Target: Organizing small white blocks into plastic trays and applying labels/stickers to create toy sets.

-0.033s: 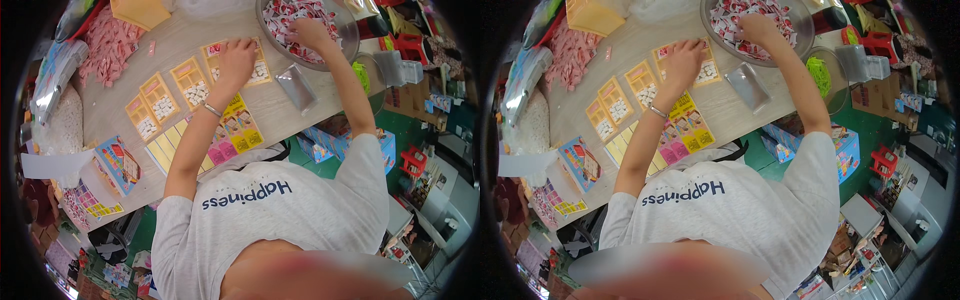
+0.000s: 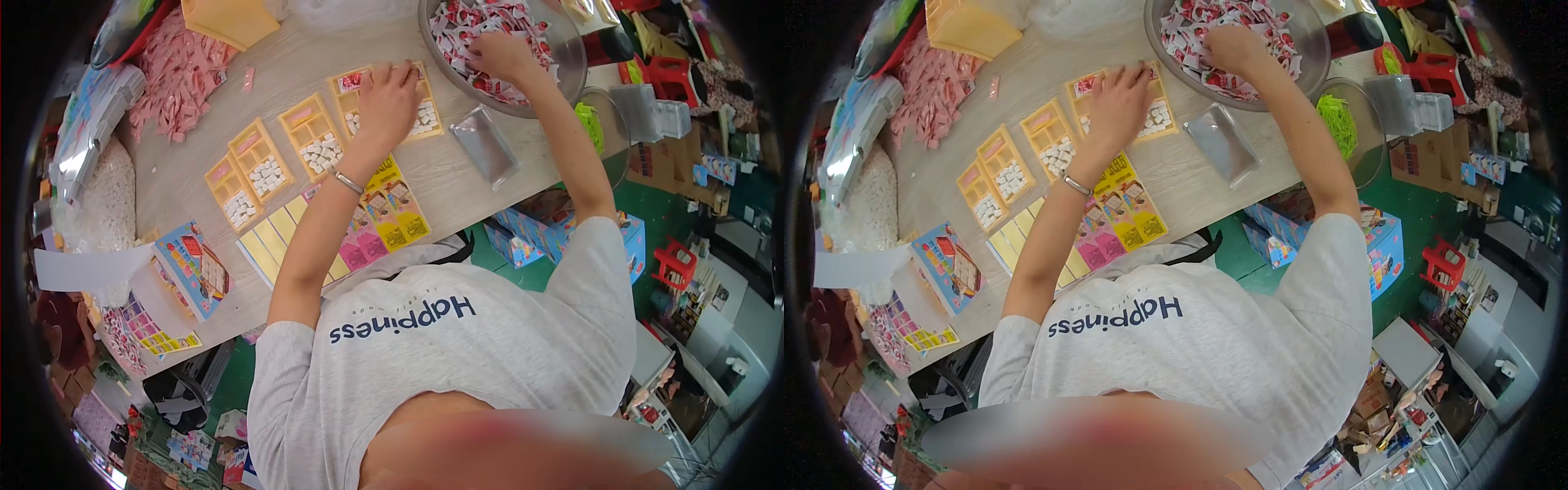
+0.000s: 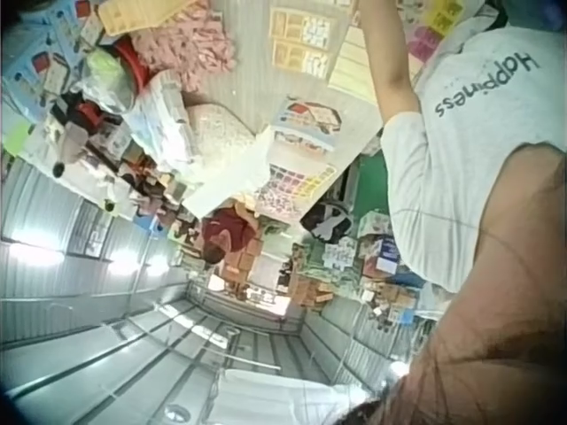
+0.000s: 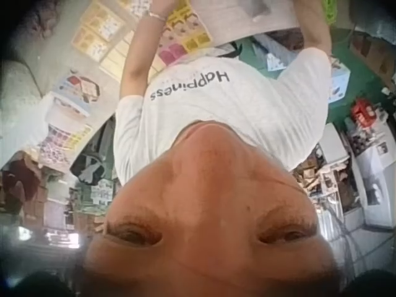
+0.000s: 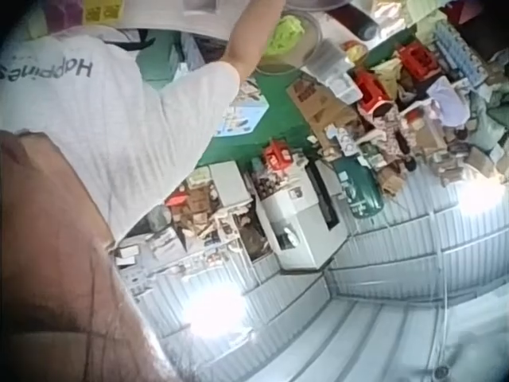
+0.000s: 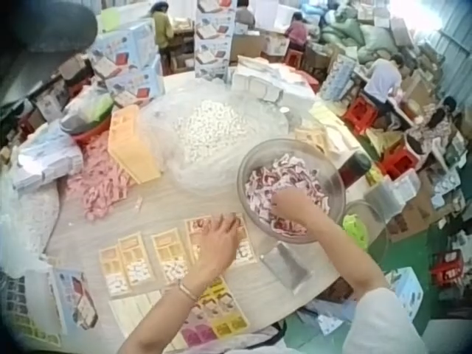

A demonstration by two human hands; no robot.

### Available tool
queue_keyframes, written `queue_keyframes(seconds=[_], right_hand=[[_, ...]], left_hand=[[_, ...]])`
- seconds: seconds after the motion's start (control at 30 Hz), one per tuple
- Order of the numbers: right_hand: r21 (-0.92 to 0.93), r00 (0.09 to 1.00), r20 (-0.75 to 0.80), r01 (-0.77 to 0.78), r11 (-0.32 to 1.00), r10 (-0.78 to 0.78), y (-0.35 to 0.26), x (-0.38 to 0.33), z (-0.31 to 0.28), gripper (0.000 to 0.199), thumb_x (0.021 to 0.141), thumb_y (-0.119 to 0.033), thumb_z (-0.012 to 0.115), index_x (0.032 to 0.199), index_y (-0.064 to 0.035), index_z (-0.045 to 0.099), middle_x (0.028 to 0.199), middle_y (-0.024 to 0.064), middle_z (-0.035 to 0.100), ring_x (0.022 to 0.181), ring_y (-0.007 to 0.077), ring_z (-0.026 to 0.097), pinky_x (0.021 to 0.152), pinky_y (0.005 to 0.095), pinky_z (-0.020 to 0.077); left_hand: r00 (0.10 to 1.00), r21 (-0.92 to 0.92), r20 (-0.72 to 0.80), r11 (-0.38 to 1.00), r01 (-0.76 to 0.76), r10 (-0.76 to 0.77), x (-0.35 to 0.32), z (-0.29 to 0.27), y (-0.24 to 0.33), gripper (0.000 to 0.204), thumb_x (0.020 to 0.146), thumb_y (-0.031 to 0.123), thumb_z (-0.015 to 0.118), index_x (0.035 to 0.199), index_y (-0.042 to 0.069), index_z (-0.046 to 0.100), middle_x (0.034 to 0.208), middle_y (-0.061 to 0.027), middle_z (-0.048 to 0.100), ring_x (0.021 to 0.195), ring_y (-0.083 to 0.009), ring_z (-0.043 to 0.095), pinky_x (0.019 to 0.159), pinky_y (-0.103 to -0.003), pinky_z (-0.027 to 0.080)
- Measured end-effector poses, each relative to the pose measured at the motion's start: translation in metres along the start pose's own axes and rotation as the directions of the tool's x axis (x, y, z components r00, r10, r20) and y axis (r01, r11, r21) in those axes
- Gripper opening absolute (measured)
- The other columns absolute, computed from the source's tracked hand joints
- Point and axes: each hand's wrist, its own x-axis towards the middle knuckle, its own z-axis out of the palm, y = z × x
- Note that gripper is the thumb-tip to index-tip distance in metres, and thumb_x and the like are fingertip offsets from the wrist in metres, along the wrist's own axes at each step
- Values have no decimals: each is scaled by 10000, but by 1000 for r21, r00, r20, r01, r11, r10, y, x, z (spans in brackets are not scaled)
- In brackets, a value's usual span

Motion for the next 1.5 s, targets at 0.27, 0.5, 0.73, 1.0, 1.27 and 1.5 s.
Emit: queue_keyframes(seconds=[0.27, 0.5, 0.73, 1.0, 1.27, 1.5], right_hand=[[608, 978, -110, 206, 767, -175, -26, -22, -47, 195, 962, -174, 630, 1065, -24, 698, 845, 61, 708, 771, 130, 653, 709, 299, 522], [767, 990, 114, -38, 641, -78, -15, 43, -34, 212, 920, -163, 688, 1073, -18, 711, 880, 42, 725, 779, 98, 640, 730, 264, 519], [153, 971, 75, 213, 965, -227, 63, 98, 11, 262, 817, -157, 729, 1065, -74, 709, 832, 108, 702, 768, 206, 656, 746, 354, 528], [540, 965, -226, 9, 841, 135, 52, 51, -33, 214, 869, -194, 728, 983, -17, 692, 862, 55, 714, 803, 165, 681, 711, 283, 519], [986, 994, -101, 96, -134, -34, -132, -28, -51, 178, 992, -52, 523, 1117, -3, 639, 890, 35, 650, 829, 97, 627, 692, 222, 491], [982, 988, 149, -153, -107, -45, -226, -12, 14, 219, 927, -74, 672, 1139, -19, 675, 873, 6, 683, 742, 50, 597, 669, 194, 483]], left_hand=[[965, -679, -139, 731, 71, -223, 30, -68, 6, 205, 894, 158, 713, 1078, 72, 741, 1069, -91, 703, 865, -173, 687, 732, -281, 544], [849, -799, 415, 315, 512, -328, 22, -82, -35, 249, 886, 207, 743, 1048, 22, 709, 887, -57, 741, 730, -99, 688, 653, -249, 548], [513, -736, 539, -78, 672, -668, -68, -103, -131, 302, 915, 200, 699, 1071, -54, 649, 924, -108, 741, 758, -138, 717, 608, -227, 541], [470, -561, 440, 174, 809, -765, -87, -96, -133, 289, 916, 260, 676, 992, -18, 666, 951, -104, 744, 696, -136, 709, 573, -250, 530], [544, -126, 49, 535, 835, -838, -83, -86, -105, 210, 859, 234, 632, 871, 31, 685, 767, -82, 713, 766, -264, 708, 694, -366, 543], [939, 132, -22, 930, 342, -342, -112, -68, -98, 345, 913, 298, 600, 1162, 63, 645, 1351, -134, 563, 1152, -311, 586, 951, -460, 460]])
